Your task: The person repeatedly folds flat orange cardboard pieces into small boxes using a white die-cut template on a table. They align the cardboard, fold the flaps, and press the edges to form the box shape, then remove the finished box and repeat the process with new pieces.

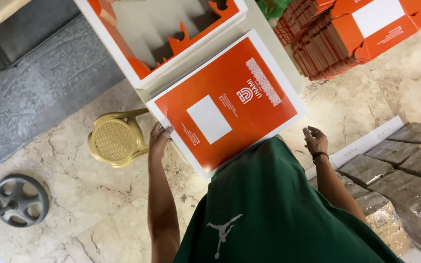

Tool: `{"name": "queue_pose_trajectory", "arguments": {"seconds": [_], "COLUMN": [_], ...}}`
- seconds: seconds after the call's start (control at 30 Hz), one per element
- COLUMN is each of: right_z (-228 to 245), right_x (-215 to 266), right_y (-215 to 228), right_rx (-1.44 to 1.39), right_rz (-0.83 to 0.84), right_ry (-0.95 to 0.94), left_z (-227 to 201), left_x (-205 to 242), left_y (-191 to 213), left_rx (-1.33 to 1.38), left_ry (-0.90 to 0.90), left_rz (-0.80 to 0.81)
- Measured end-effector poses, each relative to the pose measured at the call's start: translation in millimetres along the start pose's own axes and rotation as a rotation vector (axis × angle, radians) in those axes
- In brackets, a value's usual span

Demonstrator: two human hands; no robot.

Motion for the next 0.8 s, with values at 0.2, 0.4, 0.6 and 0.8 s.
{"name": "queue_pose_trajectory", "arguments": {"seconds": [0.2,0.4,0.6,0.8], "right_z": [55.8,64.7,96.5,71.1], "right_x": [-2.1,-31.6,3.8,-39.7], "right_y": [-5.9,-4.1,12.1,2.0], "right_rx": [-0.177,-0.205,-0.059,-0.283], "right_rz": [0.055,0.153,0.566,0.492], "right_ry": [0.068,-0.003,-0.378,-0.225], "left_z": [122.0,122.2,90.1,47.9], "left_x": [60.1,113.7,114.0,133.3], "left_y": [-55.2,-93.1,-84.7,-132.2], "left_rx": [0.511,0.481,0.156,0.198], "left_ry": [0.263,0.136,0.120,0.007], "left_rz": [0.056,0.014,-0.342,-0.383]}}
Point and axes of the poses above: each hand's wrist, its own x-axis away from the middle knuckle, its own y-axis out of the back of the hand, z = x × y, the point moved 5 cm from there along -x, towards the middle knuckle, and after that the axes turned 3 degrees about -x, right-handed, at the moved point
